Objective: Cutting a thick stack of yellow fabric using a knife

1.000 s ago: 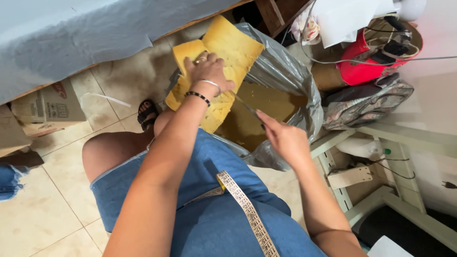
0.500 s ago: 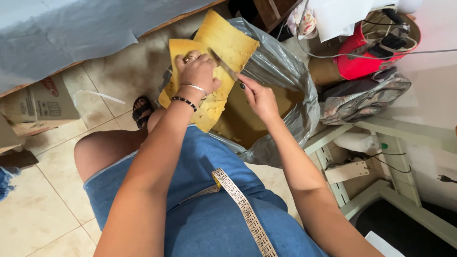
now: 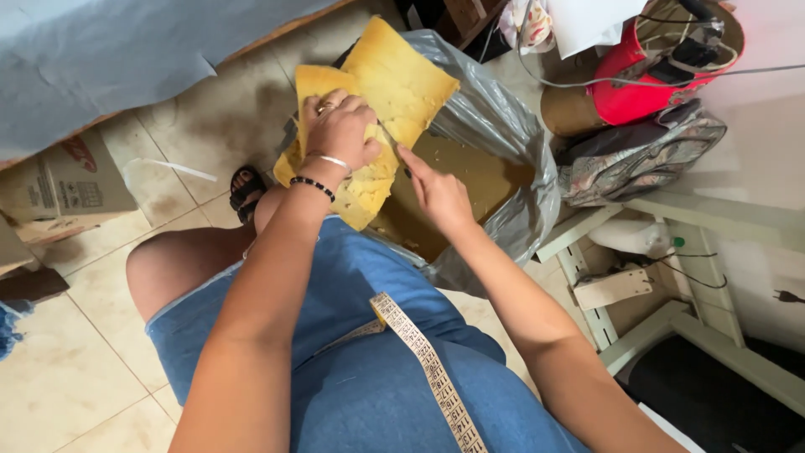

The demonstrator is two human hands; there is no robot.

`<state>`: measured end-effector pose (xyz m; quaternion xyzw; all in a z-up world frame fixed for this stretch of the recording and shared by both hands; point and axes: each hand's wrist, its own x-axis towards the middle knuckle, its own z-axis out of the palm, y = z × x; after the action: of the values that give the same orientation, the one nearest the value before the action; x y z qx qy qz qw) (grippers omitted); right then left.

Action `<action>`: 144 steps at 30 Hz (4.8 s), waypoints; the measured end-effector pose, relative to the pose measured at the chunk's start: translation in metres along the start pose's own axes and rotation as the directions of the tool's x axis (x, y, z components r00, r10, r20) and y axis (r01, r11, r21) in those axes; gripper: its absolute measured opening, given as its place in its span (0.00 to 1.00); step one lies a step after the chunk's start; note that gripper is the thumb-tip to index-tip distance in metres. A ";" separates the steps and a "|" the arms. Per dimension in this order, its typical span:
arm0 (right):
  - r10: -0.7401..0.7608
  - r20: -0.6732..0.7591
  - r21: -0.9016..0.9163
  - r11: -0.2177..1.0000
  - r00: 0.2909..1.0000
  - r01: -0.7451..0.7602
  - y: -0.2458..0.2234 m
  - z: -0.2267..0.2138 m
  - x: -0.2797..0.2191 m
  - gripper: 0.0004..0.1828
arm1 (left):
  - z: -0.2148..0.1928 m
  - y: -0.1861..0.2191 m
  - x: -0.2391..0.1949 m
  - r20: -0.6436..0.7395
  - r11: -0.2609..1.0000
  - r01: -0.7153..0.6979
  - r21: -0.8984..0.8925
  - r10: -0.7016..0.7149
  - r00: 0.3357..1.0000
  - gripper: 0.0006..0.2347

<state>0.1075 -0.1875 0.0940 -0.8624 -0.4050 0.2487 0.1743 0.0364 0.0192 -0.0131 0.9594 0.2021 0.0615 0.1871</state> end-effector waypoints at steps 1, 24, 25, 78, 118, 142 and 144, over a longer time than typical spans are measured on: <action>0.001 0.002 0.000 1.000 1.000 -0.001 0.000 0.001 -0.009 0.27 | -0.002 0.005 -0.001 0.002 1.000 0.001 -0.001 -0.001 1.000 0.13; -0.028 -0.130 0.110 0.993 0.991 0.042 0.047 -0.027 -0.097 0.28 | -0.099 0.036 0.021 0.402 0.836 -0.391 0.385 0.230 0.886 0.32; -0.026 -0.133 0.112 0.993 0.991 0.041 0.043 -0.033 -0.087 0.28 | -0.095 0.026 0.022 0.403 0.834 -0.394 0.386 0.232 0.885 0.32; 0.072 -0.028 0.007 0.997 0.997 -0.072 0.013 -0.023 -0.116 0.30 | 0.008 -0.023 -0.032 -0.469 0.849 -0.320 0.421 0.505 0.724 0.04; -0.180 -0.007 -0.038 0.983 0.984 0.179 -0.018 -0.024 0.084 0.24 | 0.010 -0.024 -0.024 -0.499 0.884 -0.151 0.442 0.383 0.777 0.08; 0.092 0.221 0.051 0.993 0.971 -0.105 0.004 0.011 -0.081 0.30 | 0.019 -0.040 -0.029 -0.498 0.868 -0.253 0.428 0.460 0.735 0.09; 0.093 0.180 0.095 0.989 0.979 -0.112 -0.009 0.002 -0.102 0.30 | 0.020 -0.039 -0.028 -0.510 0.866 -0.241 0.437 0.460 0.727 0.10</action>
<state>0.0452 -0.2623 0.1260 -0.8466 -0.3602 0.3532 0.1696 0.0006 0.0342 -0.0478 0.9276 0.0701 0.3601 -0.0708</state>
